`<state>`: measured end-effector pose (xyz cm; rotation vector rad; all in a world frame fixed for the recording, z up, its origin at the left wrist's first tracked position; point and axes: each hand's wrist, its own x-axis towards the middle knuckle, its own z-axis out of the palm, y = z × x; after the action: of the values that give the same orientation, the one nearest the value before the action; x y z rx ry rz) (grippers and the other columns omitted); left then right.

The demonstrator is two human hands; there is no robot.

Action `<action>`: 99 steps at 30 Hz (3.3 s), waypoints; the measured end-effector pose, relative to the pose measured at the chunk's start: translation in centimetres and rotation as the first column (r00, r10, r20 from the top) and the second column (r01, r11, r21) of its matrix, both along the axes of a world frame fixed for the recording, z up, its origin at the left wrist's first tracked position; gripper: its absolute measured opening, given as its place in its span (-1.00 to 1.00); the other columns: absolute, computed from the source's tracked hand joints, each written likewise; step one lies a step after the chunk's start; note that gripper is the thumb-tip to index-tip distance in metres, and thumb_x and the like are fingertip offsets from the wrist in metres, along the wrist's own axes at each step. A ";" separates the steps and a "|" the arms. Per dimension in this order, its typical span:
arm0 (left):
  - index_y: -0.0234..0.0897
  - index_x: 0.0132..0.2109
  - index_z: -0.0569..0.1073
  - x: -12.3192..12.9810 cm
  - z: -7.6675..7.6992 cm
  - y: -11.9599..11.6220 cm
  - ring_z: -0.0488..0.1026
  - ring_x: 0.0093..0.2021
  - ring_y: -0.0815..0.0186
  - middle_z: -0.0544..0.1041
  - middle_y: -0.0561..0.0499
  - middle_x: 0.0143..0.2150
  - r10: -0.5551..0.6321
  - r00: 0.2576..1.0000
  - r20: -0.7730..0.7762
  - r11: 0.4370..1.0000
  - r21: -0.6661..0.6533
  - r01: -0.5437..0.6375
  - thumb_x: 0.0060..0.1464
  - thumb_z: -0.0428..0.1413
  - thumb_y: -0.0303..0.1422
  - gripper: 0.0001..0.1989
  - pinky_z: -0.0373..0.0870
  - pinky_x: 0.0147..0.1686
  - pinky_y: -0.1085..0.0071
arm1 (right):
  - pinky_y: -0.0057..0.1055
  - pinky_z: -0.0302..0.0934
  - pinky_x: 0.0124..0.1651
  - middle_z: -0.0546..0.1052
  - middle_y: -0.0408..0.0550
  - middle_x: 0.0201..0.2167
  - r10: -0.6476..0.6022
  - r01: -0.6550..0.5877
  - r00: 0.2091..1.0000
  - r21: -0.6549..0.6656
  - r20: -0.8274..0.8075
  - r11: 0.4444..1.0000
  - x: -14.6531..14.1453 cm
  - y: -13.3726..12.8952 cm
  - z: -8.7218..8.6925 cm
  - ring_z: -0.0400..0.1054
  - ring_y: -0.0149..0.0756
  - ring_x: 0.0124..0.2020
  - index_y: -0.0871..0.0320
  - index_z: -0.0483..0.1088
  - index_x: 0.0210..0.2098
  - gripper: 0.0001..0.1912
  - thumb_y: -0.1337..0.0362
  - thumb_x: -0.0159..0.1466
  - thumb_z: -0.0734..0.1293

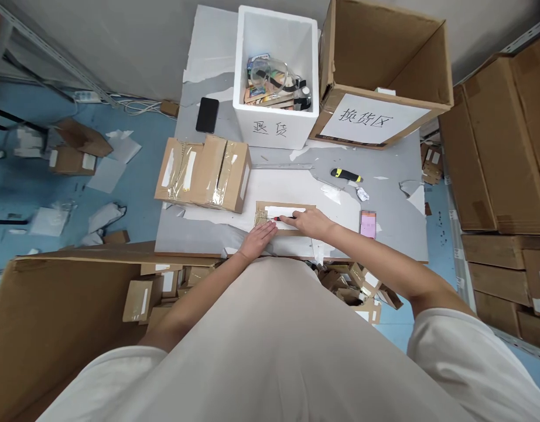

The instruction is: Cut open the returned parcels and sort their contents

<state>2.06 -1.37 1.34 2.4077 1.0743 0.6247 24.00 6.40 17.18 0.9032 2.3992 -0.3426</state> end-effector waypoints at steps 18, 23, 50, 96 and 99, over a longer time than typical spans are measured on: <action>-0.31 0.20 0.33 0.0 -0.1 -0.1 0.21 0.29 0.21 0.44 -0.21 0.15 0.018 1.000 -0.023 1.000 -0.002 -0.018 0.26 -0.23 -0.51 -0.55 0.21 0.23 0.08 | -0.33 0.22 -0.25 0.42 0.14 -0.02 0.028 -0.029 0.997 -0.020 -0.071 0.999 -2.2 0.2 -0.9 0.47 -0.13 -0.21 -0.07 -0.10 0.36 -0.42 0.34 0.38 0.04; -0.30 0.20 0.33 0.0 0.0 -0.2 0.25 0.27 0.23 0.46 -0.19 0.14 0.022 0.999 -0.042 0.999 0.039 -0.021 0.27 -0.24 -0.51 -0.55 0.22 0.23 0.11 | -0.34 0.22 -0.26 0.42 0.14 -0.01 0.037 -0.038 0.997 -0.011 -0.068 0.999 -1.5 -0.2 -1.3 0.47 -0.16 -0.22 -0.11 -0.12 0.36 -0.41 0.35 0.38 0.03; -0.25 0.27 0.24 0.0 0.4 -0.1 0.22 0.29 0.18 0.41 -0.17 0.18 0.014 0.993 -0.121 0.999 0.052 -0.008 0.21 -0.20 -0.58 -0.48 0.23 0.22 0.10 | -0.42 0.03 -0.40 0.47 0.09 -0.08 -0.134 0.132 0.967 0.024 0.219 0.991 11.9 -2.8 2.0 0.46 -0.25 -0.34 -0.14 -0.12 0.37 -0.19 0.58 0.22 0.07; -0.36 0.29 0.11 2.9 6.3 11.8 0.19 0.14 -0.13 0.28 -0.30 0.15 0.041 0.939 -0.342 0.995 -0.070 -0.070 -0.43 0.29 0.01 0.14 -0.07 0.24 -0.03 | -0.51 0.16 -0.65 0.49 -0.10 -0.33 -0.891 0.457 -0.290 -0.869 -0.349 0.191 11.4 -6.4 -10.7 0.25 -0.53 -0.67 0.07 0.02 0.34 -0.19 -0.10 0.21 0.27; -0.37 0.29 0.10 2.9 6.1 11.6 0.19 0.13 -0.13 0.28 -0.30 0.15 0.034 0.941 -0.336 0.996 -0.068 -0.061 -0.42 0.28 -0.01 0.13 -0.05 0.22 -0.02 | -0.51 0.15 -0.64 0.47 -0.14 -0.38 -0.911 0.438 -0.252 -0.878 -0.327 0.194 11.7 -6.9 -10.6 0.22 -0.55 -0.68 0.08 0.06 0.33 -0.21 -0.11 0.21 0.27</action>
<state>4.91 10.27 7.43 2.4815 1.2686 0.1832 35.68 -0.52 6.58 2.3492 1.6772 -2.4320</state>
